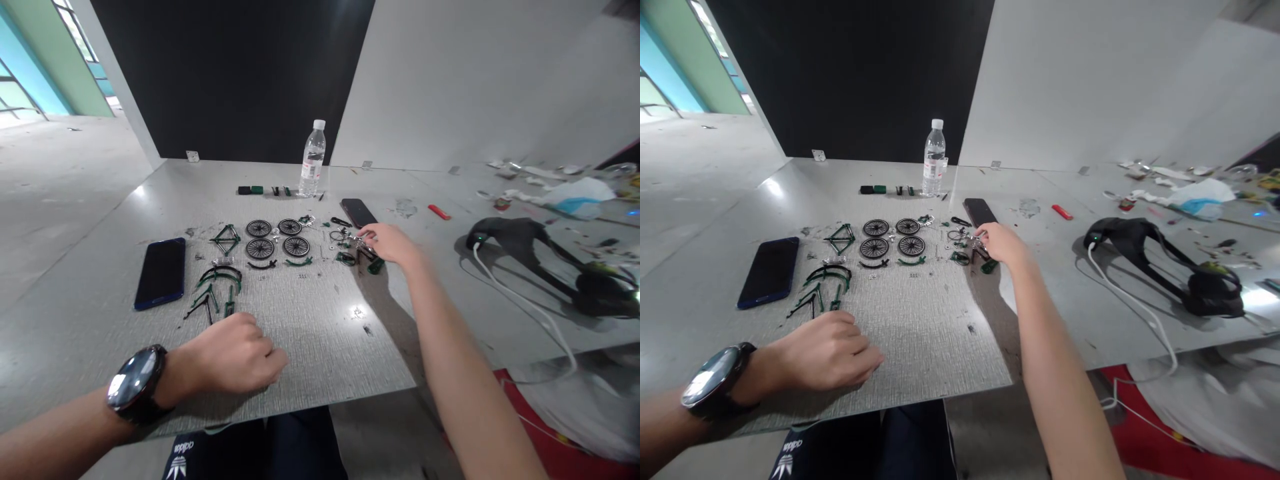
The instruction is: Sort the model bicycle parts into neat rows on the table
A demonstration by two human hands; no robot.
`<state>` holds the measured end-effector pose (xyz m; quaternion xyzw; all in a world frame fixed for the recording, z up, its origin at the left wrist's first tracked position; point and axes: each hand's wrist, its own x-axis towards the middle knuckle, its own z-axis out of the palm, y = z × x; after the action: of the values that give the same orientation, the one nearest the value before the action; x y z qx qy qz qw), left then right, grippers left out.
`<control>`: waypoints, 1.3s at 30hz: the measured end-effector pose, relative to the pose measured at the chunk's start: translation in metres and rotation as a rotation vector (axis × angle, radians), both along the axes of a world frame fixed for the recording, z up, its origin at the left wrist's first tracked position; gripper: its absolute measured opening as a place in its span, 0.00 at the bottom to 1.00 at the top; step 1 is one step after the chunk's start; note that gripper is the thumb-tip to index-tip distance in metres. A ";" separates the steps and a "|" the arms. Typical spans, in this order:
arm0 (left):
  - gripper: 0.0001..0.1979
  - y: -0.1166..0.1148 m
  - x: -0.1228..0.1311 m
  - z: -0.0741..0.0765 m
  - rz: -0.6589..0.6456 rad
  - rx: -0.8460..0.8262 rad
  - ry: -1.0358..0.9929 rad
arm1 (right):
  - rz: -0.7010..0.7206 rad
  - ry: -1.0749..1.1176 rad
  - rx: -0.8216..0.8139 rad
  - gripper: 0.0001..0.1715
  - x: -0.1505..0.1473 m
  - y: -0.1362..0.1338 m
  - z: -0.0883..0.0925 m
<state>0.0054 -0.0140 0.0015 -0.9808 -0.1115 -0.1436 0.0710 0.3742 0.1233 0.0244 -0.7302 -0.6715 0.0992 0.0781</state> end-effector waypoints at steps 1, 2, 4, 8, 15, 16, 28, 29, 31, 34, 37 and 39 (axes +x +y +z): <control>0.15 0.000 0.000 0.000 0.002 -0.003 0.000 | 0.008 0.005 0.016 0.17 0.003 0.000 0.000; 0.15 0.000 0.000 0.000 0.002 -0.006 0.000 | 0.016 0.006 0.029 0.15 0.006 0.000 0.000; 0.15 0.000 0.000 -0.001 0.003 -0.007 -0.002 | 0.025 0.002 0.035 0.12 0.012 -0.002 0.001; 0.14 0.000 0.000 -0.001 0.007 -0.006 0.008 | 0.066 -0.002 -0.086 0.04 0.019 -0.006 0.005; 0.16 0.000 0.001 -0.003 0.008 0.003 -0.010 | 0.123 -0.010 -0.168 0.05 0.017 -0.009 0.004; 0.16 0.000 0.001 -0.003 0.010 0.007 -0.013 | 0.118 -0.017 -0.171 0.05 0.017 -0.008 0.003; 0.16 0.000 0.001 -0.004 0.006 0.023 -0.009 | 0.089 -0.136 -0.191 0.11 0.009 -0.012 0.001; 0.16 0.000 0.002 -0.005 0.008 0.026 -0.013 | 0.103 -0.151 -0.181 0.12 0.008 -0.014 0.003; 0.16 0.000 0.002 -0.005 0.008 0.025 -0.019 | 0.110 -0.165 -0.134 0.12 0.003 -0.018 0.006; 0.16 0.001 0.002 -0.005 0.002 0.023 -0.014 | 0.046 -0.098 0.001 0.07 -0.007 -0.026 0.014; 0.15 0.001 0.002 -0.005 0.005 0.021 -0.008 | 0.078 0.064 0.143 0.09 -0.027 -0.035 0.022; 0.15 0.001 0.002 -0.006 0.009 0.017 0.004 | 0.185 0.172 0.225 0.13 -0.044 -0.040 0.026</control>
<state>0.0073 -0.0128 -0.0044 -0.9799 -0.1145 -0.1424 0.0802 0.3301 0.0831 0.0499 -0.6406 -0.7337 0.0924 0.2071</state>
